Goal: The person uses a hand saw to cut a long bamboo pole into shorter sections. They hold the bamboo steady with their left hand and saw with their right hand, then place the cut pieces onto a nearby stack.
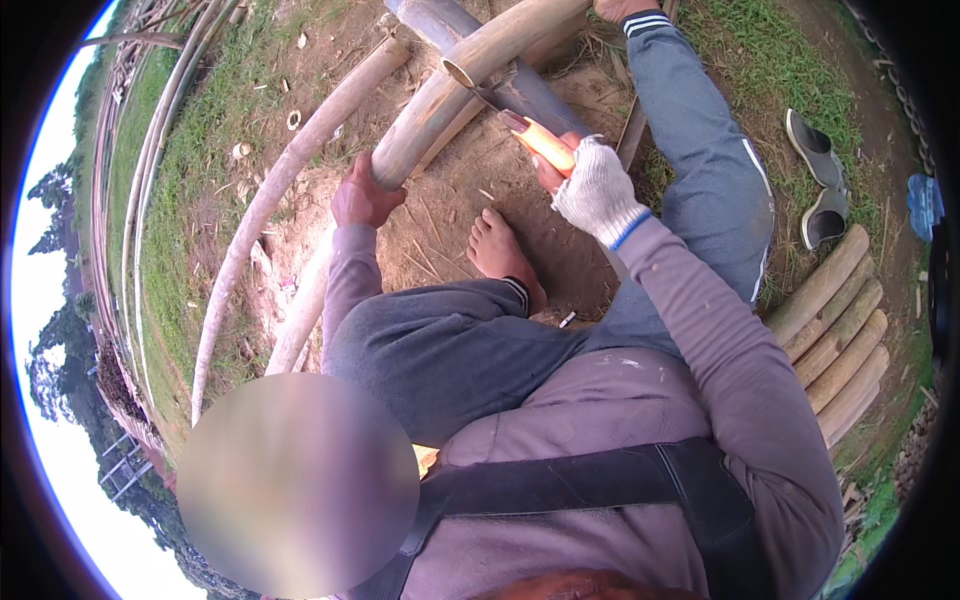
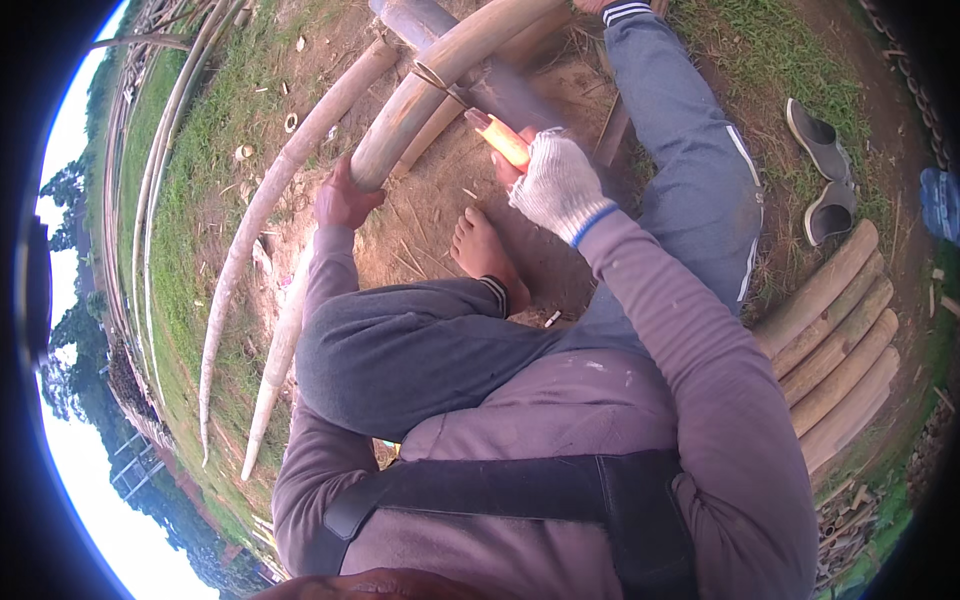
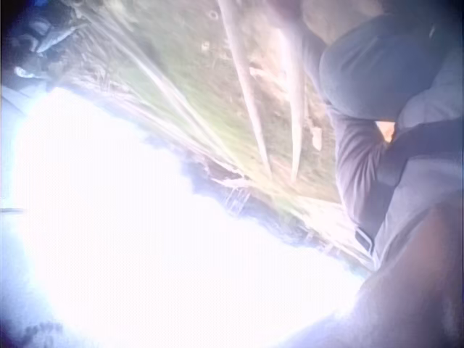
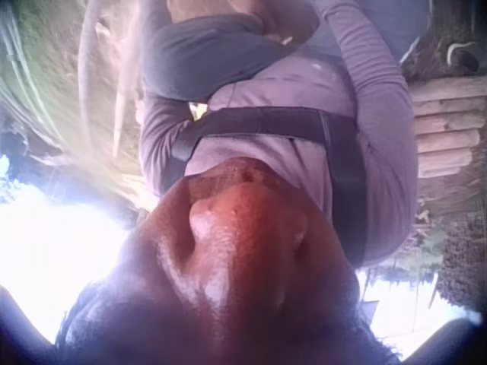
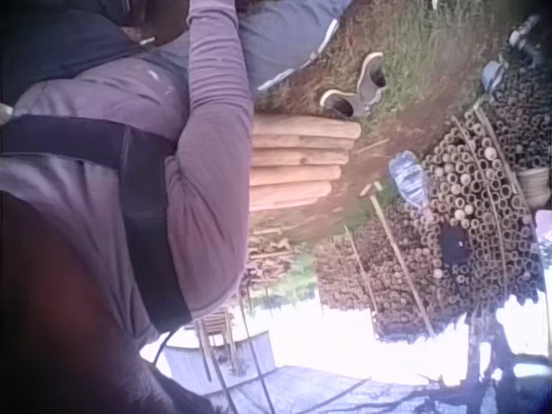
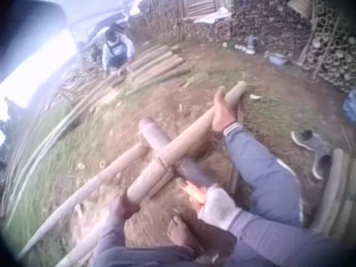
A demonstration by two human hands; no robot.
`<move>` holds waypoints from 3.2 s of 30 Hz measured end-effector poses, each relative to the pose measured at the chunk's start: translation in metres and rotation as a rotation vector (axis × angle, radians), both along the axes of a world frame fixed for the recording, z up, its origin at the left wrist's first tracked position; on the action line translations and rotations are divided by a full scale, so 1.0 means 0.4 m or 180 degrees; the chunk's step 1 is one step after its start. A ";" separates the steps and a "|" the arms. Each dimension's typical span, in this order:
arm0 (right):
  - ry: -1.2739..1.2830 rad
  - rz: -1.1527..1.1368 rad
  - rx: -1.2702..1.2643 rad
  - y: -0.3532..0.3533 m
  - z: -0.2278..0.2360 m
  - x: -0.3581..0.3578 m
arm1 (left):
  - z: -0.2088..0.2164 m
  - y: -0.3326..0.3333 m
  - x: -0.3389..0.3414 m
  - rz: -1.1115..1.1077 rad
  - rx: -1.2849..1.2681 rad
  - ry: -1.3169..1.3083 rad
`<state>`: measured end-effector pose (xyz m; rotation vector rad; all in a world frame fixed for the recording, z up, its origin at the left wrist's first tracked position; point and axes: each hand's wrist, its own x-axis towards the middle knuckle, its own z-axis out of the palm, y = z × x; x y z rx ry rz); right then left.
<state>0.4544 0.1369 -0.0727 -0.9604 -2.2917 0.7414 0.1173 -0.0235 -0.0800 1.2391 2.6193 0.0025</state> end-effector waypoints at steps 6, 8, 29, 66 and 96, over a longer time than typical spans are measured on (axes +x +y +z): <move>0.0844 0.0084 -0.0452 -0.015 0.079 0.020 | -0.061 -0.030 0.028 0.0015 -0.0252 -0.0120; 0.1077 0.0256 -0.0754 -0.047 0.145 0.157 | -0.105 -0.047 0.056 -0.0037 -0.0414 -0.0242; -0.2776 -0.1543 -0.0162 -0.061 -0.654 1.290 | -0.006 0.340 0.154 -0.1038 0.1231 -0.0900; 0.1541 -0.2307 -0.2751 0.143 0.247 0.932 | 0.273 0.693 0.612 -0.3206 -0.0861 -0.1897; -0.1882 -0.6909 -0.2744 -1.074 0.155 1.813 | 0.283 0.614 0.452 -0.2873 -0.1032 -0.0350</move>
